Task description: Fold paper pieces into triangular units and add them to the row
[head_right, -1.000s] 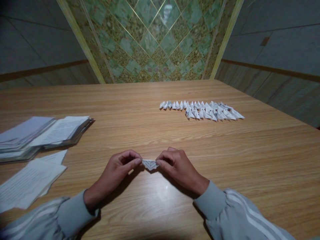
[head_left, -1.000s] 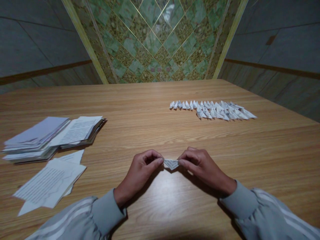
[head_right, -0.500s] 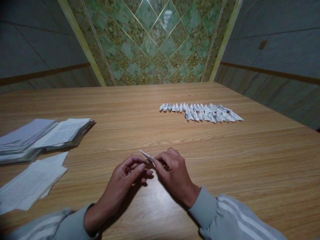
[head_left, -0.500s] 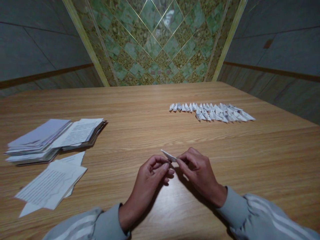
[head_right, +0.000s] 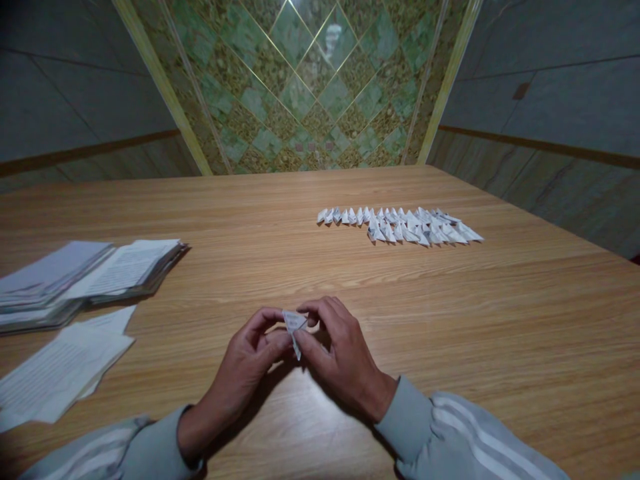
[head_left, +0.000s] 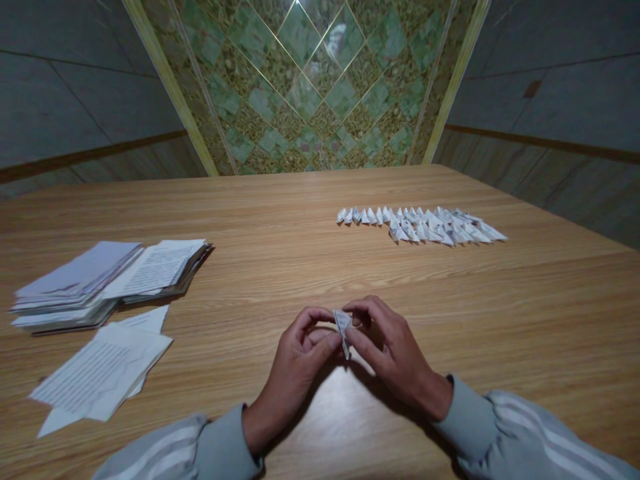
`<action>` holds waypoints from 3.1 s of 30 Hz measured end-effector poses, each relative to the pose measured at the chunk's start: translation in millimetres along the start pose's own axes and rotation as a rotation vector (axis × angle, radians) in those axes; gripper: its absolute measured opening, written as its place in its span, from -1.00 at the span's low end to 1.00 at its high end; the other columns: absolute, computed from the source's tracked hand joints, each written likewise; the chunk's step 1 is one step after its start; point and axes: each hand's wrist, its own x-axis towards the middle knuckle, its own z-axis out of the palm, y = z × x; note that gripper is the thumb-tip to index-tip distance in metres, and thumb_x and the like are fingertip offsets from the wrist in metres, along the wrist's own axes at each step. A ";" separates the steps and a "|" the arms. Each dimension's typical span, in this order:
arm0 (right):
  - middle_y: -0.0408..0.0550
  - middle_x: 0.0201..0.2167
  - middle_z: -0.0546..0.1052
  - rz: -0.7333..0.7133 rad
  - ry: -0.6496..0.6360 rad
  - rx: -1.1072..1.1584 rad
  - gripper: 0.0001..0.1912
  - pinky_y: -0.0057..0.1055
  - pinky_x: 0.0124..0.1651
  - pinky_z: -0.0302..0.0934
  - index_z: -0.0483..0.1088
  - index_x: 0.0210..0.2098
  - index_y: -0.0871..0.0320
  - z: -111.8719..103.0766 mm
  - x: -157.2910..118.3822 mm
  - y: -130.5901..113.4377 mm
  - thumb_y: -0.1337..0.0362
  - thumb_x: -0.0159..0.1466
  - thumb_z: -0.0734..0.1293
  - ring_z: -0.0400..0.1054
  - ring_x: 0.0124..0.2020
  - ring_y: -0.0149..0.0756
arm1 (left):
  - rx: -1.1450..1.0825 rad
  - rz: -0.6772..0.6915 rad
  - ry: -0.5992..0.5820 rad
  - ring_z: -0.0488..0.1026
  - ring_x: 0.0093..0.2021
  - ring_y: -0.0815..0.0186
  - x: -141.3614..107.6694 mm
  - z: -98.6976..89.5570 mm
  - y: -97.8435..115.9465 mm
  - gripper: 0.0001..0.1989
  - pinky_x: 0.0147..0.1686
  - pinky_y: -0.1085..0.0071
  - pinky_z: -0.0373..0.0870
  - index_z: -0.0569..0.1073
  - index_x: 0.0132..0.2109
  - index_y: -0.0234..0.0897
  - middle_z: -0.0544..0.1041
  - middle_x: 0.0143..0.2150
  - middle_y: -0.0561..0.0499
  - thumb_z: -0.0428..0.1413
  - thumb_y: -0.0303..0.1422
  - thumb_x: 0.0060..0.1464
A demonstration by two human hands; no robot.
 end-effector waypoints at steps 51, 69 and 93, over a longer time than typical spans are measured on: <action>0.02 -0.20 0.59 -0.090 -0.011 -0.144 -0.79 -0.27 -0.13 0.26 0.46 -0.10 0.17 6.6 -0.5 4.4 0.46 0.31 0.27 0.42 -0.19 -0.19 | 0.127 0.128 0.200 0.56 -0.10 0.28 4.2 -2.3 -4.4 -0.66 -0.11 0.41 0.49 0.43 -0.06 -0.20 0.58 -0.11 0.00 0.29 -0.45 -0.01; -0.14 -0.45 0.50 0.305 -0.076 0.334 -0.82 -0.37 -0.32 0.21 0.46 -0.37 0.15 6.1 -2.1 0.9 0.20 0.32 0.36 0.36 -0.39 -0.32 | 0.305 0.016 0.085 0.43 -0.38 0.32 -2.1 0.5 4.1 -0.83 -0.37 0.44 0.36 0.55 -0.34 -0.33 0.55 -0.41 0.01 0.26 -0.29 0.08; -0.23 -0.53 0.33 0.270 -0.152 0.226 -0.87 -0.45 -0.46 0.02 0.28 -0.40 0.12 5.4 0.5 1.1 0.26 0.27 0.28 0.17 -0.49 -0.39 | 0.299 0.080 0.107 0.41 -0.36 0.33 -3.5 -2.3 4.1 -0.83 -0.34 0.44 0.33 0.51 -0.31 -0.29 0.52 -0.40 0.04 0.25 -0.27 0.12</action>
